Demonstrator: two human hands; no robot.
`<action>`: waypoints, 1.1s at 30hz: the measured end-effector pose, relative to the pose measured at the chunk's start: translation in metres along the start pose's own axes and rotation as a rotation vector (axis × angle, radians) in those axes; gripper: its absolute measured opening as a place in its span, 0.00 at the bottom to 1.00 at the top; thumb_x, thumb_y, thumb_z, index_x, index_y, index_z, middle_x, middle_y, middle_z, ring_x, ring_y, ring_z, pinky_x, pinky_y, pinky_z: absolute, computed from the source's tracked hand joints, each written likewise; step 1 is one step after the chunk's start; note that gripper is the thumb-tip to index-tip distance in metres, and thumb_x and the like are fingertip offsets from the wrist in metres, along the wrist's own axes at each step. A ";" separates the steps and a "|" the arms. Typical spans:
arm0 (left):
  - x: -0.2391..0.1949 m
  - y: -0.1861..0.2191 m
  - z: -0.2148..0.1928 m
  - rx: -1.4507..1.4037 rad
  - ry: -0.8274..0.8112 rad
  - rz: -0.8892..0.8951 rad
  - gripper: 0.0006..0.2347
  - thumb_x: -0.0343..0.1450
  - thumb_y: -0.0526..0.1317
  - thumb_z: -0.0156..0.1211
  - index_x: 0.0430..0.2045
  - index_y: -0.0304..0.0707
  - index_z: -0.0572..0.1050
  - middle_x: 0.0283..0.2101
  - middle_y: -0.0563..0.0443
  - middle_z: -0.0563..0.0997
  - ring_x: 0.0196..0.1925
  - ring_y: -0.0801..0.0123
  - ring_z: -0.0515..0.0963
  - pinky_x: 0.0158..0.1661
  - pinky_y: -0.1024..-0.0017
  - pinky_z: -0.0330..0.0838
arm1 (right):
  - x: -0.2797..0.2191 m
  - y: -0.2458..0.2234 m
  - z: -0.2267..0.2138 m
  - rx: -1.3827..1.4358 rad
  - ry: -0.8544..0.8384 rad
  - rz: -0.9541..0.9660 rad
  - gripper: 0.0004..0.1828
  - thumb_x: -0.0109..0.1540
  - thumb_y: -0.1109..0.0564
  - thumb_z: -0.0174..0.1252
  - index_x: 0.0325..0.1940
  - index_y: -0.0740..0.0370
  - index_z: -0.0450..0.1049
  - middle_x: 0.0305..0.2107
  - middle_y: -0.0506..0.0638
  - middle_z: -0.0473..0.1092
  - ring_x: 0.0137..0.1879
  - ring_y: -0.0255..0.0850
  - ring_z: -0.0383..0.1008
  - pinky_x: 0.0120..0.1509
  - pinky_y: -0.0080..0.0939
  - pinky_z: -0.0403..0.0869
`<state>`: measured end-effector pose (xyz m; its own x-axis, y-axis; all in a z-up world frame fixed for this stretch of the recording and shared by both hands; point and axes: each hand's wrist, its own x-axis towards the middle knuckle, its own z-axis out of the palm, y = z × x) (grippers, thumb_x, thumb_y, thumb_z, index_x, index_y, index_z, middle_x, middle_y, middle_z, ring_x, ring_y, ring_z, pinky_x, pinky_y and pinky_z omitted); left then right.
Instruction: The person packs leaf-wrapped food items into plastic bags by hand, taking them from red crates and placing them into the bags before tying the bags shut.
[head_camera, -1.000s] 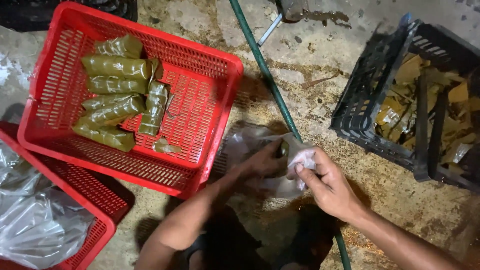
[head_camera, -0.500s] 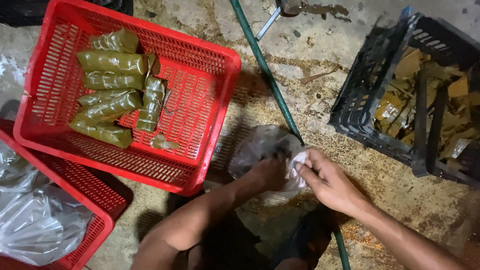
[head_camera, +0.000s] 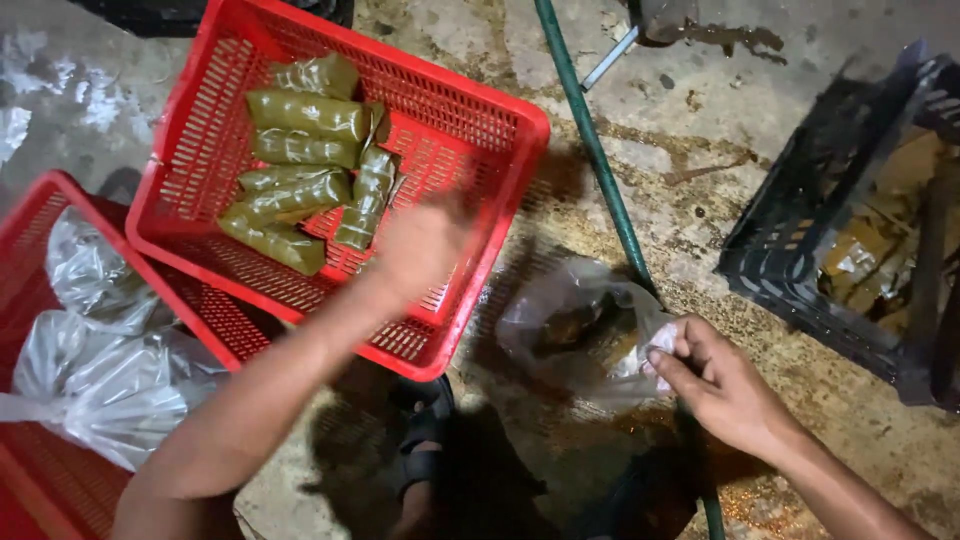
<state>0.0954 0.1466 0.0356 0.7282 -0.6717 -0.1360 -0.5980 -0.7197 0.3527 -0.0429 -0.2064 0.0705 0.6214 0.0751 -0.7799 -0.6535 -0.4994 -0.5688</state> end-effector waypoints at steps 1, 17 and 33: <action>-0.006 -0.036 -0.004 0.248 0.148 -0.231 0.05 0.73 0.41 0.55 0.36 0.45 0.77 0.23 0.52 0.81 0.18 0.61 0.80 0.14 0.62 0.75 | -0.001 0.000 0.000 0.008 0.007 -0.011 0.11 0.67 0.55 0.54 0.53 0.54 0.71 0.40 0.51 0.82 0.24 0.43 0.71 0.27 0.40 0.66; -0.065 -0.094 -0.063 -0.018 0.296 -0.649 0.25 0.59 0.44 0.72 0.47 0.34 0.71 0.44 0.28 0.78 0.49 0.31 0.79 0.47 0.43 0.75 | -0.010 -0.002 -0.008 0.121 0.057 -0.226 0.08 0.64 0.65 0.56 0.47 0.70 0.72 0.28 0.60 0.75 0.34 0.51 0.75 0.45 0.52 0.75; 0.077 0.167 0.074 -0.993 -0.677 -0.859 0.37 0.66 0.46 0.59 0.71 0.29 0.53 0.60 0.26 0.75 0.67 0.42 0.71 0.68 0.61 0.61 | 0.020 0.053 0.000 0.362 0.140 -0.489 0.03 0.65 0.63 0.56 0.41 0.67 0.73 0.23 0.58 0.78 0.31 0.43 0.74 0.44 0.47 0.72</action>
<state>0.0271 -0.0386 0.0153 0.2738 -0.2648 -0.9246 0.5985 -0.7056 0.3794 -0.0645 -0.2315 0.0249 0.9204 0.0951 -0.3792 -0.3689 -0.1098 -0.9230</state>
